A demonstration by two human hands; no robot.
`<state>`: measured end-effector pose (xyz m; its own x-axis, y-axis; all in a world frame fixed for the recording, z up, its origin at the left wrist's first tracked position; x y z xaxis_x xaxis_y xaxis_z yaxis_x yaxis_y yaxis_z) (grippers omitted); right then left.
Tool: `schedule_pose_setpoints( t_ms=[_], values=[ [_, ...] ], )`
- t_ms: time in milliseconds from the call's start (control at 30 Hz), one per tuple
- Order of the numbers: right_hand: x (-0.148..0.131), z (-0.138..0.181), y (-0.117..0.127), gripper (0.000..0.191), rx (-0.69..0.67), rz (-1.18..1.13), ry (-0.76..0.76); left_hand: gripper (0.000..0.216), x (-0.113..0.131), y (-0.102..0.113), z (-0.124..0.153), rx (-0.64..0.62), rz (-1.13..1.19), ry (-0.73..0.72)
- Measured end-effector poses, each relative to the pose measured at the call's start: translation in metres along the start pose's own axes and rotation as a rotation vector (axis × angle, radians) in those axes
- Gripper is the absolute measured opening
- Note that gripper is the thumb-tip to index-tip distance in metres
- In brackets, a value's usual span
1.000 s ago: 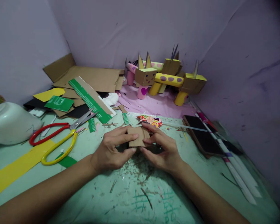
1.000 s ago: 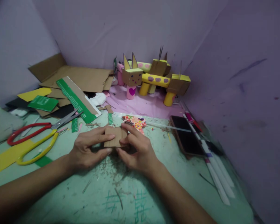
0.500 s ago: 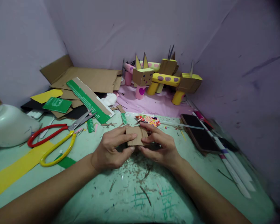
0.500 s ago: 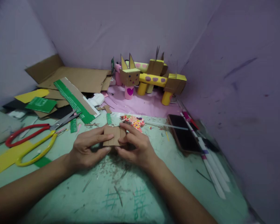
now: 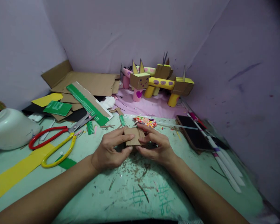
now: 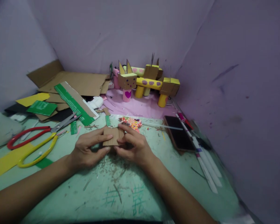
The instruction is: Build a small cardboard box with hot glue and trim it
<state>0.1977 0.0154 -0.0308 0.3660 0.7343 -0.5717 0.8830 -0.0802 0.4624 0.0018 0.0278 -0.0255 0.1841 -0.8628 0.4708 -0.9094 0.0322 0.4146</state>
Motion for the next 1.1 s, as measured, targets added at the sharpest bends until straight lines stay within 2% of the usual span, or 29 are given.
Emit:
schedule_pose_setpoints(
  t_ms=[567, 733, 800, 867, 967, 1100],
  values=[
    [-0.007, -0.001, 0.005, 0.014, -0.061, 0.077, 0.032, 0.035, 0.0, -0.002, 0.003, -0.017, 0.018, 0.015],
    [-0.011, 0.001, 0.006, 0.024, -0.16, 0.109, 0.024, 0.037, 0.0, 0.001, 0.005, -0.042, 0.033, 0.067],
    [-0.011, 0.0, 0.008, 0.033, -0.203, 0.093, 0.007, 0.035, 0.003, 0.003, 0.001, -0.036, 0.053, 0.128],
    [-0.012, -0.001, 0.01, 0.05, -0.211, 0.072, 0.007, 0.033, 0.007, 0.006, -0.005, -0.021, 0.114, 0.217],
    [-0.014, -0.003, 0.012, 0.075, -0.182, 0.069, 0.032, 0.03, 0.016, 0.008, -0.015, 0.001, 0.26, 0.413],
    [-0.018, -0.001, 0.011, 0.081, -0.174, -0.062, -0.036, 0.026, 0.022, 0.005, -0.022, -0.016, 0.398, 0.647]
  ],
)
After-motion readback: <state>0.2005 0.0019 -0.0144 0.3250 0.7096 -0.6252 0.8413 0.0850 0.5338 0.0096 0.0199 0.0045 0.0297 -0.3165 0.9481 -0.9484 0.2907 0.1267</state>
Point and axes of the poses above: each hand's wrist, its own z-axis away from the middle knuckle, its own y-axis out of the back of the hand, x = y × z, the point moved 1 cm from there along -z, towards the middle knuckle, and after that the axes turned 1 degree about x, right-handed, at the moved point
